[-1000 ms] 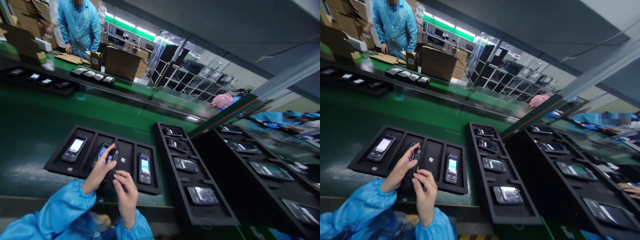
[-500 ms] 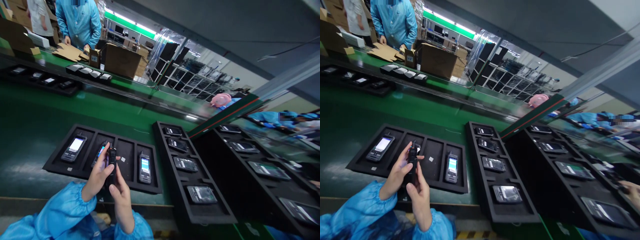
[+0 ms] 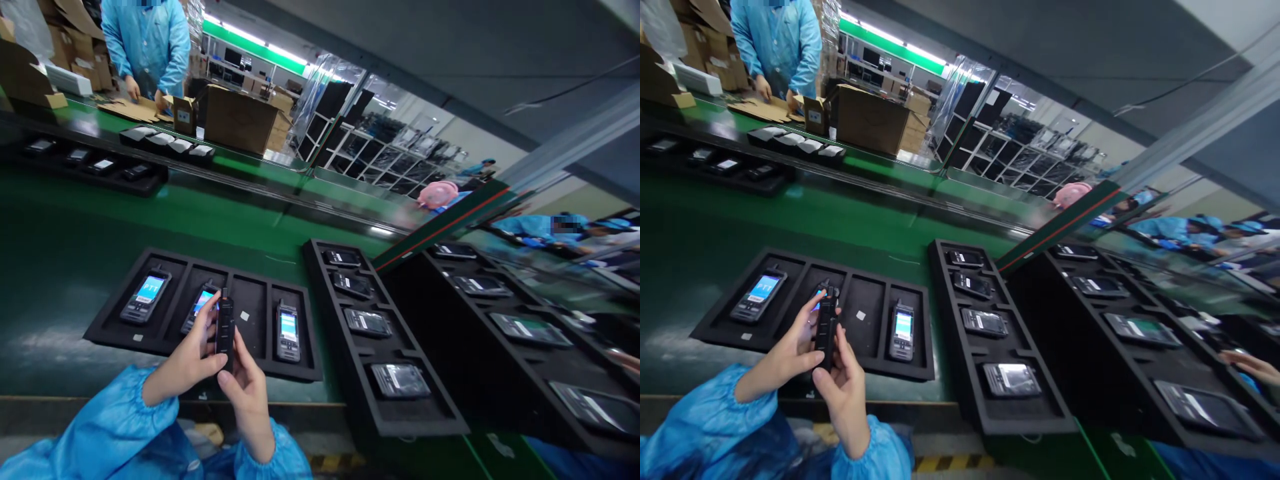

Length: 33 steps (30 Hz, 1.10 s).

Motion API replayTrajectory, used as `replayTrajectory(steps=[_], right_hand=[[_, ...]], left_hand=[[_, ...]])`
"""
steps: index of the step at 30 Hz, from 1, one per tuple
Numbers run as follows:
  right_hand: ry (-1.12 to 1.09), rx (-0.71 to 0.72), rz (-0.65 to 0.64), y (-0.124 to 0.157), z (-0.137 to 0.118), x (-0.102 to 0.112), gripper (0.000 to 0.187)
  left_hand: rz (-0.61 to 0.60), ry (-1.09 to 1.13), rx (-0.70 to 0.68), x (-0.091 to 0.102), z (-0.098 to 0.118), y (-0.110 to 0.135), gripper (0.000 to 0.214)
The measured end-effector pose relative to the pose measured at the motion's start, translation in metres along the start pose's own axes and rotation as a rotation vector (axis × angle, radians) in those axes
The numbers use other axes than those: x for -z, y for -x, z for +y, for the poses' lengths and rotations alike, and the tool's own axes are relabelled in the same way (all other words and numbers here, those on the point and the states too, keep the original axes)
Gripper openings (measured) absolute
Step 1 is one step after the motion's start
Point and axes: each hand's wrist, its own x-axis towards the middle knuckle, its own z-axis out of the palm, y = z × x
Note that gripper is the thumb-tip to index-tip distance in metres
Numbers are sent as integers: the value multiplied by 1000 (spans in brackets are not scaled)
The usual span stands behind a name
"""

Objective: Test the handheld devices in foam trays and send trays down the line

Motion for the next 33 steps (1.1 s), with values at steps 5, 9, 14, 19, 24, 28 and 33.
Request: replayTrajectory(steps=[5,9,14,19,24,28,33], right_hand=[[27,46,-15,0,2,2,59],[85,46,11,0,-3,0,59],[121,46,5,1,-11,0,59],[158,11,10,2,-8,4,62],[278,60,63,0,-2,10,52],[336,70,70,-4,0,16,51],[319,82,152,-9,4,28,51]], left_hand=[[20,19,-15,-1,-1,1,97],[31,-2,-11,-2,-2,4,94],[18,-29,-21,-4,-2,3,91],[31,-6,-55,-2,-3,-1,75],[57,-52,-20,-6,-4,-2,76],[112,-91,5,-17,-5,-6,82],[45,-111,41,-28,-8,-26,87]])
